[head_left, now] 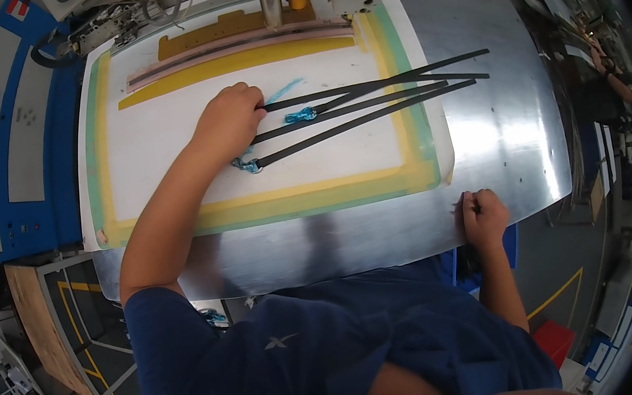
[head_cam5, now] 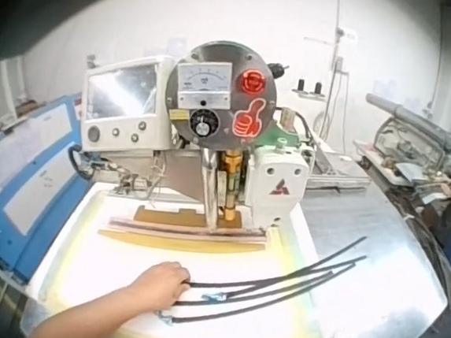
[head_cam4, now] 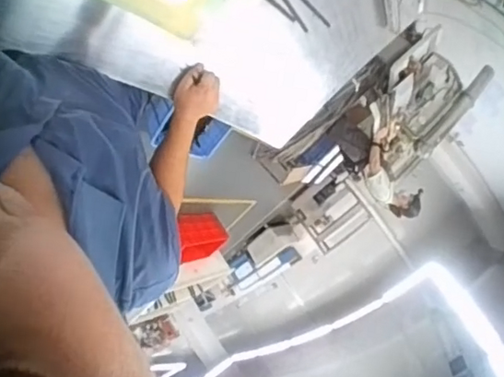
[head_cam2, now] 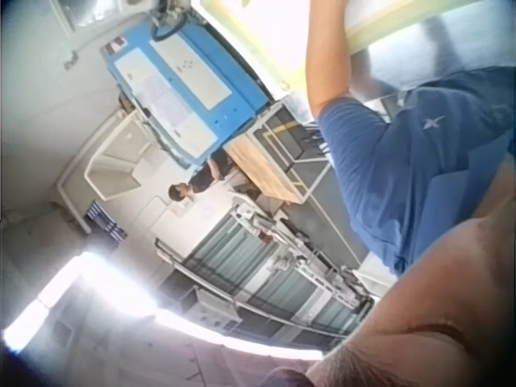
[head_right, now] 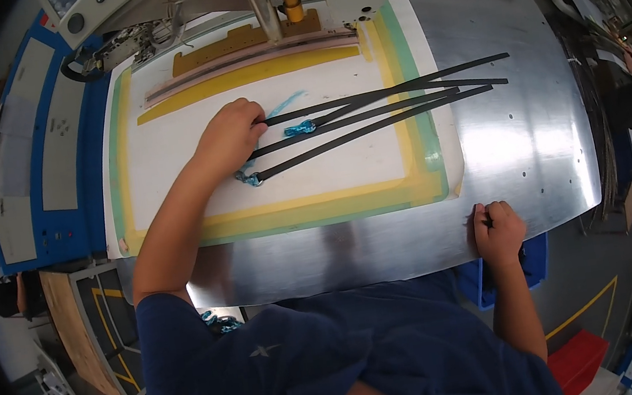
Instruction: Sew long black zippers onto a template using an industrial sewing machine.
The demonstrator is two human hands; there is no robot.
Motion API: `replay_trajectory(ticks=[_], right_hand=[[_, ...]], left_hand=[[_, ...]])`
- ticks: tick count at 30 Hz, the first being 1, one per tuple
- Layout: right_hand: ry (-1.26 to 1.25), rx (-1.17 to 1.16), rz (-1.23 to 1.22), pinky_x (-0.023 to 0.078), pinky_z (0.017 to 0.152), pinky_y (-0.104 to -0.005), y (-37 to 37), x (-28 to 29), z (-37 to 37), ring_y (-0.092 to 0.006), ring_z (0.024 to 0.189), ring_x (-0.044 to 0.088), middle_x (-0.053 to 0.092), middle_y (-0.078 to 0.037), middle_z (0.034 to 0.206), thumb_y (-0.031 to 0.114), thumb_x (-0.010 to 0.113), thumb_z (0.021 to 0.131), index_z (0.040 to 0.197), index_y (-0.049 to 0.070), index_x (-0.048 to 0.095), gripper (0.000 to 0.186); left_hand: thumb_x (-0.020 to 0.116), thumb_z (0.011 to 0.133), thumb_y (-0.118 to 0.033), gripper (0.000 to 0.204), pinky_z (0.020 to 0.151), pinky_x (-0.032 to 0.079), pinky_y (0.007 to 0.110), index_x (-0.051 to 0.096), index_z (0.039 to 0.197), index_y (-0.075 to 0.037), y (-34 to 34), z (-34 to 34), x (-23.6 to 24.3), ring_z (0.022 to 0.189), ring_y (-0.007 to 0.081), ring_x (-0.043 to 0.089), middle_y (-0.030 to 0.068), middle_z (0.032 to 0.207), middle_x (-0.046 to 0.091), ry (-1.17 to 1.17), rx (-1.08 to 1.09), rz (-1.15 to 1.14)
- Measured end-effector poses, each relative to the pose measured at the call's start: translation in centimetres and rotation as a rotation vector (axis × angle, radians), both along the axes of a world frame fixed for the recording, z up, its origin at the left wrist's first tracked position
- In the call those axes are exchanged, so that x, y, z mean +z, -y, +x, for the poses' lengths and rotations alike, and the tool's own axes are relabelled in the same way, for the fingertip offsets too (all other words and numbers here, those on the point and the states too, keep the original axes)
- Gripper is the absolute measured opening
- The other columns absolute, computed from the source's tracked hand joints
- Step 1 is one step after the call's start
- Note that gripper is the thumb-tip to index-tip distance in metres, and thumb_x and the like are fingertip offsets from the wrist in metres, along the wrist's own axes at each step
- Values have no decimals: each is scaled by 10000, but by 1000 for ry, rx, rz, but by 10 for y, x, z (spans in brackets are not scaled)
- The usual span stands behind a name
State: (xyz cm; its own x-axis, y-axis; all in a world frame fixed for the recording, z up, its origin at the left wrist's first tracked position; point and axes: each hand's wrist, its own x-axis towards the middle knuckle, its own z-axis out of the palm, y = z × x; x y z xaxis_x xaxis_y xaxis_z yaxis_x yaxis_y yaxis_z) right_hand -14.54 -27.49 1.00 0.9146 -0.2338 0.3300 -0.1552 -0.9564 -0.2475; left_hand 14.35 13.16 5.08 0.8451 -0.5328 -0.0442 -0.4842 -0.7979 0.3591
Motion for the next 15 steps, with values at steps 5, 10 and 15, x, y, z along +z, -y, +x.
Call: replay_trajectory(ticks=[5, 10, 15], right_hand=[[22, 19, 36, 436, 533, -442, -3, -1, 0, -355, 574, 557, 557, -114, 687, 122, 740, 900, 725, 71, 529, 279], [58, 17, 5, 450, 536, -434, -22, -1, 5, -348, 584, 575, 579, -108, 705, 126, 754, 890, 748, 69, 560, 247], [-15, 38, 69, 477, 573, -432, -66, 2, 17, -346, 637, 610, 609, -115, 750, 138, 756, 899, 792, 66, 601, 201]], left_hand=[[708, 950, -169, 219, 958, 514, 425, 708, 1114, -24, -9, -11, 10, 1098, 361, 645, 167, 1109, 689, 2, 81, -50], [745, 922, -188, 265, 936, 530, 438, 711, 1130, -26, -76, -24, 17, 1047, 365, 662, 175, 1101, 693, 94, 135, -116], [836, 828, -152, 431, 972, 527, 409, 705, 1216, -17, -150, -47, 13, 1081, 368, 664, 179, 1166, 690, -126, 293, -133]])
